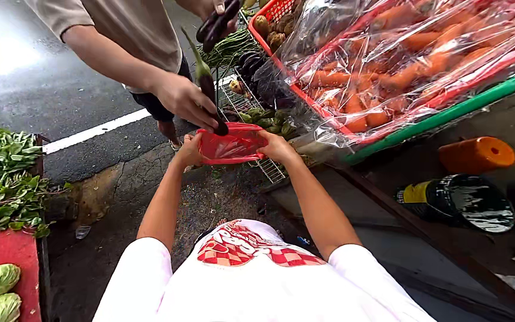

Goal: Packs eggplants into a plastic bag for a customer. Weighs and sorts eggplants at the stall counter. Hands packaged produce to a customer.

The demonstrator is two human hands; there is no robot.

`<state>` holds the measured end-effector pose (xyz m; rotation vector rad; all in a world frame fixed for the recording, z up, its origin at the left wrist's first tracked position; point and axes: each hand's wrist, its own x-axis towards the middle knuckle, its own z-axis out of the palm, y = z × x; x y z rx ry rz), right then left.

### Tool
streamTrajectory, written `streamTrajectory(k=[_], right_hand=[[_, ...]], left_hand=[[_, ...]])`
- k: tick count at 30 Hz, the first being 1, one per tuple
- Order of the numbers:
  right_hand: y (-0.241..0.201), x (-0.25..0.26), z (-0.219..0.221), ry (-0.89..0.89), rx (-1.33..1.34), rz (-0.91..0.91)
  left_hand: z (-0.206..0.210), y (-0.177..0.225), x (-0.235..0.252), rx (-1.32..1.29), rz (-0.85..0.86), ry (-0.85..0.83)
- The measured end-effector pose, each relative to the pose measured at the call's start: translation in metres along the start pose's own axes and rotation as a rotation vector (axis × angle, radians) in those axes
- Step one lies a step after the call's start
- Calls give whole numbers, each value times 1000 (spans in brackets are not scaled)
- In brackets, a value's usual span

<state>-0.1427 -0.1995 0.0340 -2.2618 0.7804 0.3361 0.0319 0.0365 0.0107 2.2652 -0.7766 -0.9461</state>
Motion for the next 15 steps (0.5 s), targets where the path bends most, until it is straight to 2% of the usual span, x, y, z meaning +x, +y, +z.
streamTrajectory(k=[3,7,15], right_hand=[[-9,6,0,-89,119,-62],[-17,6,3,-61,178,-104],[-17,-9,15,-21,230,-135]], left_hand=[[-18,-1,-8,-269,7,-64],[-22,-9,-12,-446,-32,-42],[-20,-28,-16,-519,68,23]])
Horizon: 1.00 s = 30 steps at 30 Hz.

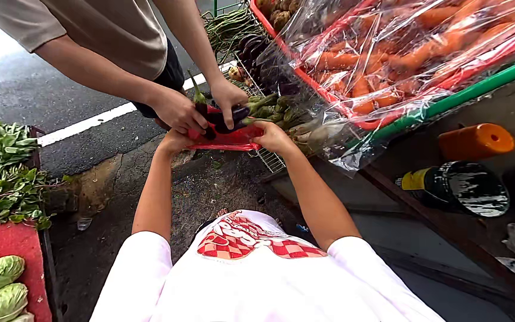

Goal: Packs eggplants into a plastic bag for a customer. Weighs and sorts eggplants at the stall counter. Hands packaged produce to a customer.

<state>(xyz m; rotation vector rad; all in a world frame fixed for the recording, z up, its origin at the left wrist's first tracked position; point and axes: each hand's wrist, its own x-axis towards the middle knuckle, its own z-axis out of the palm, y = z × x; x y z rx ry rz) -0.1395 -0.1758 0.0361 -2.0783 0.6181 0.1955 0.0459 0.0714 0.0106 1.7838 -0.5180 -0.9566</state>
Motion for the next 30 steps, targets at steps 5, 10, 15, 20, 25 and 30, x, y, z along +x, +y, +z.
streamTrajectory(k=[5,10,15,20,25,30], right_hand=[[3,1,2,-6,69,-31],[9,7,7,-51,123,-7],[8,7,-1,-54,181,-75],[17,6,2,-51,169,-82],[22,0,2,-44,169,-99],[22,-7,-1,9,137,-99]], left_hand=[[-6,5,0,-3,71,10],[-11,4,1,-68,109,-19],[-11,-2,-6,-81,122,-10],[-5,-8,-2,-133,108,-77],[1,-10,-1,-198,70,-68],[4,-16,6,-251,96,-146]])
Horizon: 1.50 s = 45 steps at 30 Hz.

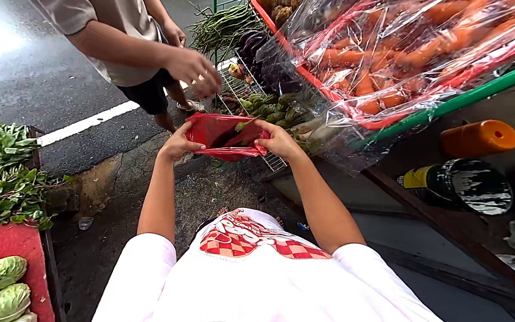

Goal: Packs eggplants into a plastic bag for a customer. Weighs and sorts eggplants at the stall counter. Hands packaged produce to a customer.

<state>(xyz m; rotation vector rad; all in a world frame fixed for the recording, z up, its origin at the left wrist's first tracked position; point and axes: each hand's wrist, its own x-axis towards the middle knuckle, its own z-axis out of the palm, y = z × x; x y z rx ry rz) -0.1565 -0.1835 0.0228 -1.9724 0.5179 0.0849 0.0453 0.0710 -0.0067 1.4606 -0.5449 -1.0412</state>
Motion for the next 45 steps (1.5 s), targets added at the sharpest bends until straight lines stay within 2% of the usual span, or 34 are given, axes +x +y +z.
streamTrajectory(k=[5,7,10,14,19,22,25,29,34,37,39,45], right_hand=[[3,-13,15,334,127,-165],[6,-19,22,454,294,-223],[9,-26,26,555,597,-188],[4,-36,31,552,823,-94],[1,-53,32,411,1086,-84],[-6,-61,33,348,1156,-73],[-16,-62,24,381,1259,6],[-21,-61,16,451,1397,117],[-20,-70,18,507,1362,129],[-17,-67,24,468,1348,92],[-11,-65,28,414,1323,22],[-8,-52,29,407,1183,-45]], left_hand=[[11,3,-3,-208,47,5],[10,0,-4,-364,75,9],[3,-11,-2,-618,146,-50],[11,-19,0,-775,271,-200],[27,-9,-4,-929,261,-196],[30,0,-11,-913,246,-151],[40,14,-9,-927,245,-158],[50,21,-8,-949,161,-99],[64,22,-7,-907,104,-84],[62,22,-9,-922,80,-68],[57,25,-10,-931,88,-80],[48,28,-14,-998,149,-141]])
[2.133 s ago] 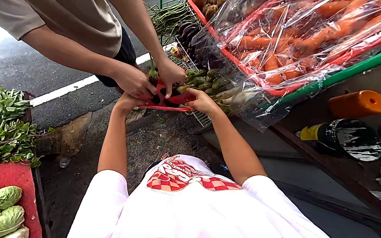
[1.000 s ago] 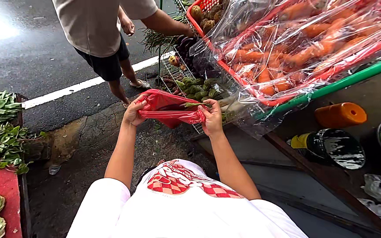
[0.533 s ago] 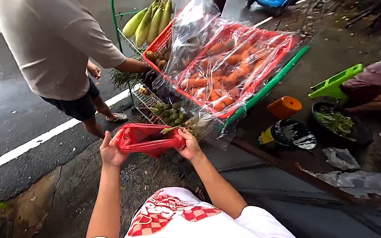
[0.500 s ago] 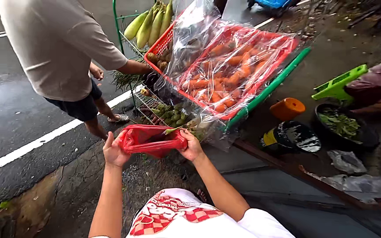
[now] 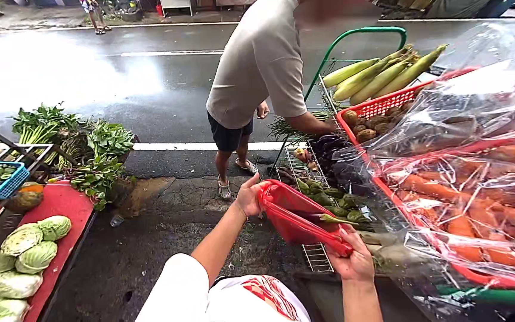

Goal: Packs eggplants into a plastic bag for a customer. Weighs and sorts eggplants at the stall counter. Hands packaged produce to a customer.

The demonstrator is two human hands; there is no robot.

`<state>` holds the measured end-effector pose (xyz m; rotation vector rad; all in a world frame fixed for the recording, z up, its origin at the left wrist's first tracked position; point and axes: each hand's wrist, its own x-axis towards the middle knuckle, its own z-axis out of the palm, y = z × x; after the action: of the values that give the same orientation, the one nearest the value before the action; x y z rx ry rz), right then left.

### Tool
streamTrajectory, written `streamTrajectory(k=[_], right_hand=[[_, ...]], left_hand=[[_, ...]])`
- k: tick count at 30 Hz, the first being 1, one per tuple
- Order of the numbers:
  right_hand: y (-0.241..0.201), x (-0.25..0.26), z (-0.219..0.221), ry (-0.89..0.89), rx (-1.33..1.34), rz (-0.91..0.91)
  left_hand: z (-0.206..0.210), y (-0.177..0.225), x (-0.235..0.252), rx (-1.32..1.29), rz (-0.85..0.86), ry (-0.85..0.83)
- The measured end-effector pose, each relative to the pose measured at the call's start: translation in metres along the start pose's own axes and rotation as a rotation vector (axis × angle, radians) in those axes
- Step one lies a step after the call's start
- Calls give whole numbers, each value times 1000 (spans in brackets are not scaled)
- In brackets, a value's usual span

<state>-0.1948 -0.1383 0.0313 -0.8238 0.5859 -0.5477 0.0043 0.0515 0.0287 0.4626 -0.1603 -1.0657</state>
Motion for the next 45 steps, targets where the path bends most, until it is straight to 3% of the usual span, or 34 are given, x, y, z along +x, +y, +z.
streamTrajectory(k=[5,9,14,27,30,37,45], right_hand=[[-8,8,17,-1,-253,-43],[3,17,8,44,-394,-36],[13,19,8,120,-316,55],[16,4,3,228,-135,115],[12,2,2,249,-128,100],[10,-6,4,253,-154,64],[10,-10,2,260,-176,51]], left_hand=[[3,6,-13,152,62,233],[-20,4,-16,180,64,205],[-35,4,-18,106,58,183],[-33,-1,-19,219,-164,485],[-30,1,-21,247,-189,473],[-33,-9,-24,174,-41,304],[-27,-9,-30,179,-72,229]])
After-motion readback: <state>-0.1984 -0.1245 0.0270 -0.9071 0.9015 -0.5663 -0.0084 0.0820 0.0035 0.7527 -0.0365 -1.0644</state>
